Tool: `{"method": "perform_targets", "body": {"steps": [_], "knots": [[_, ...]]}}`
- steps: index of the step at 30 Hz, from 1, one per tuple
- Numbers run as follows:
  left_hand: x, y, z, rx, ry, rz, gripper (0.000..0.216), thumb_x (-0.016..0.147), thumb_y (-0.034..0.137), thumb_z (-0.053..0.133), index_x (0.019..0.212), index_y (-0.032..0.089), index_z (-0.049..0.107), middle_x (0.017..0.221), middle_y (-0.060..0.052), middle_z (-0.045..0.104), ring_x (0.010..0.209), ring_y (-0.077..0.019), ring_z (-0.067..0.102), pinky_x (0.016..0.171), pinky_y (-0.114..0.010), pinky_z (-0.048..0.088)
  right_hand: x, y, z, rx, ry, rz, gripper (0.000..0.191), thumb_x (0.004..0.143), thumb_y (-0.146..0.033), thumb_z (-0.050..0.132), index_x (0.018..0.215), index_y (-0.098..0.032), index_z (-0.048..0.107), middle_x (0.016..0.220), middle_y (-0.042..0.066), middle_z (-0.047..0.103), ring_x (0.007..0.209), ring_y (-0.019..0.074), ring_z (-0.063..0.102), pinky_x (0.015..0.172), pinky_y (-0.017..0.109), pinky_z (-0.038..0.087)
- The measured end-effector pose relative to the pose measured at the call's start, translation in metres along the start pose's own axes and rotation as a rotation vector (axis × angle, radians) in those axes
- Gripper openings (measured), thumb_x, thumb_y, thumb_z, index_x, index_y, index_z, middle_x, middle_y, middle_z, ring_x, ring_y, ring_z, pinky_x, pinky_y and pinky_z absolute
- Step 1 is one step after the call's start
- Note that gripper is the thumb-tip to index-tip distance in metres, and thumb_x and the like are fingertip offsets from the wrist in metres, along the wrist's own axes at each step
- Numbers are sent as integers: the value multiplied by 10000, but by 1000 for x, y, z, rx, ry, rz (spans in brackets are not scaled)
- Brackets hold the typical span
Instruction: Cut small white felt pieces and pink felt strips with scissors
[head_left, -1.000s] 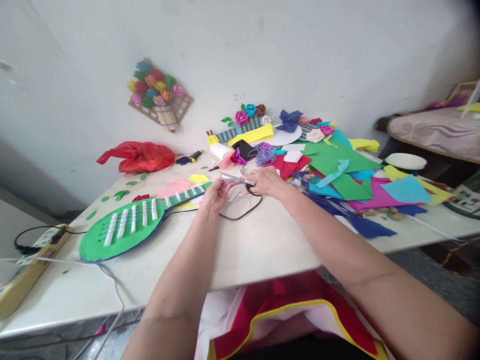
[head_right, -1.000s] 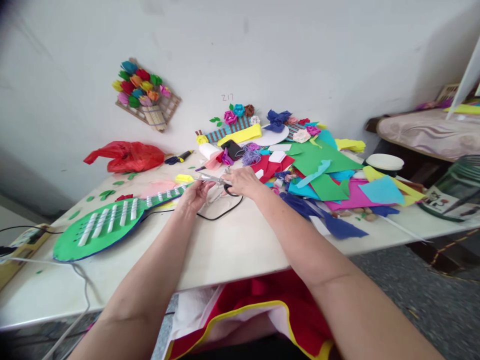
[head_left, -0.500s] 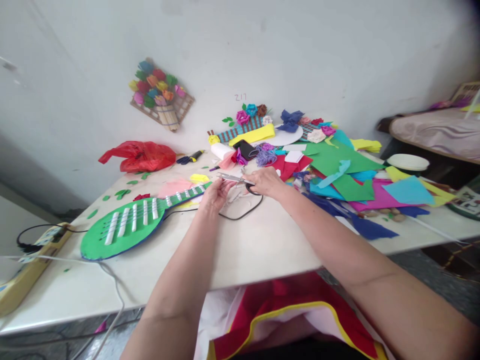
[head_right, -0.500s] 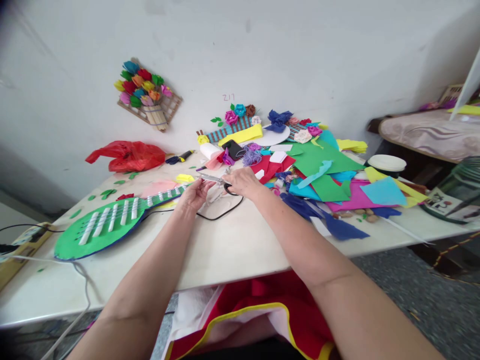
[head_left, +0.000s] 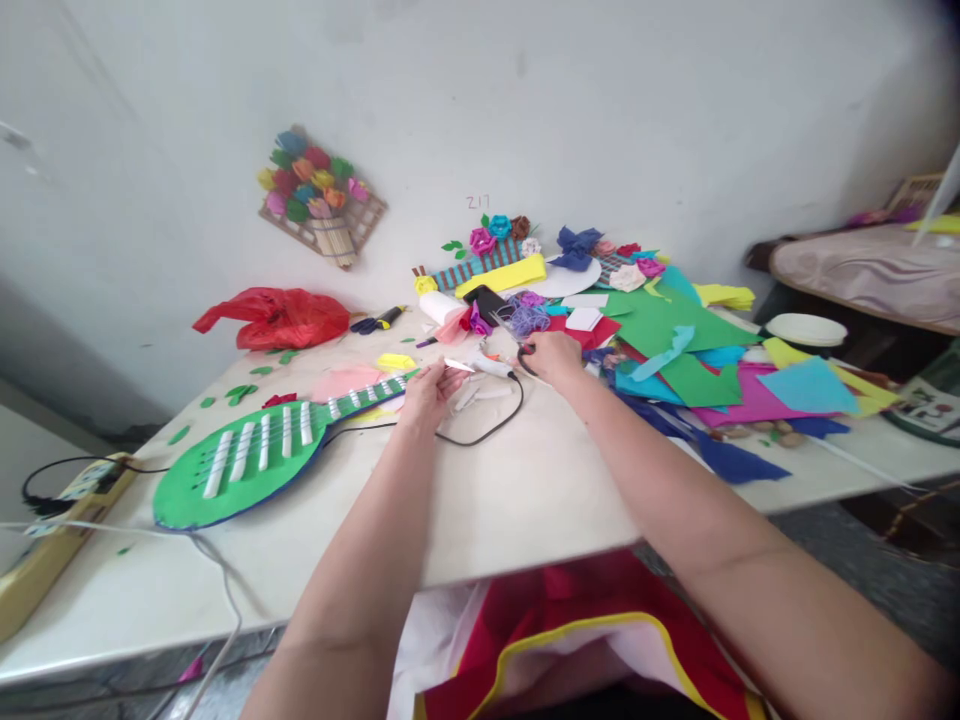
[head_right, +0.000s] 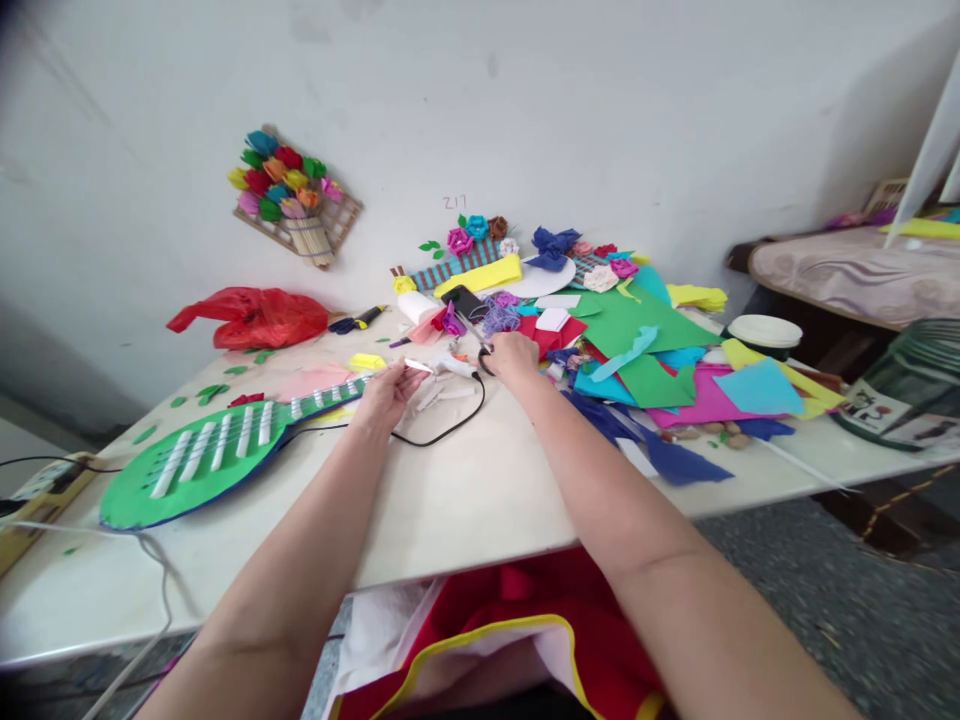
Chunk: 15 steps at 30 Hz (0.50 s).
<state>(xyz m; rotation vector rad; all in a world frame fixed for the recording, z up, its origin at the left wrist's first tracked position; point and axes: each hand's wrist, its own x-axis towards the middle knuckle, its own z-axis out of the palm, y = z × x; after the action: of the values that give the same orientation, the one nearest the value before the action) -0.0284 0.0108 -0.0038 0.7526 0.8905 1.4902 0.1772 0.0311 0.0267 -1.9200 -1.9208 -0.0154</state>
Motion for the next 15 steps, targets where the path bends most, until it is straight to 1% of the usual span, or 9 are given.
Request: {"method": "perform_targets", "body": {"steps": [4,7,10,12,15], "knots": [[0,0,-1,49,-9,38,161,741,242,625,661,104,600,611,-65,661,598,-150,658,534,-206,513,7,14,-1,-84,-98,54,442,704,-443,589,1006,-131,675,1026,170,651,971,295,586,787,361,442],[-2,1,1,94,-4,55,199,696,279,665,642,102,592,579,-58,649,572,-157,651,513,-210,496,9,19,1,-100,-146,78,443,695,-380,604,1033,-100,659,1028,191,643,970,298,592,769,346,455],[-5,2,2,150,-9,75,252,653,328,700,641,103,588,569,-57,645,554,-158,645,500,-212,482,11,24,4,-74,-206,37,414,704,-366,589,1009,-97,661,1002,187,648,933,273,608,738,311,463],[-5,2,2,171,-34,96,284,633,357,715,666,104,591,588,-59,652,558,-155,644,503,-210,477,13,26,5,-61,-224,7,383,712,-359,572,968,-91,667,966,183,656,889,250,621,709,289,466],[-4,0,1,172,-101,137,318,621,388,721,715,111,595,630,-58,664,580,-145,645,521,-206,477,13,28,6,-55,-198,-11,379,697,-351,583,937,-71,671,916,189,660,845,245,631,679,285,470]]}}
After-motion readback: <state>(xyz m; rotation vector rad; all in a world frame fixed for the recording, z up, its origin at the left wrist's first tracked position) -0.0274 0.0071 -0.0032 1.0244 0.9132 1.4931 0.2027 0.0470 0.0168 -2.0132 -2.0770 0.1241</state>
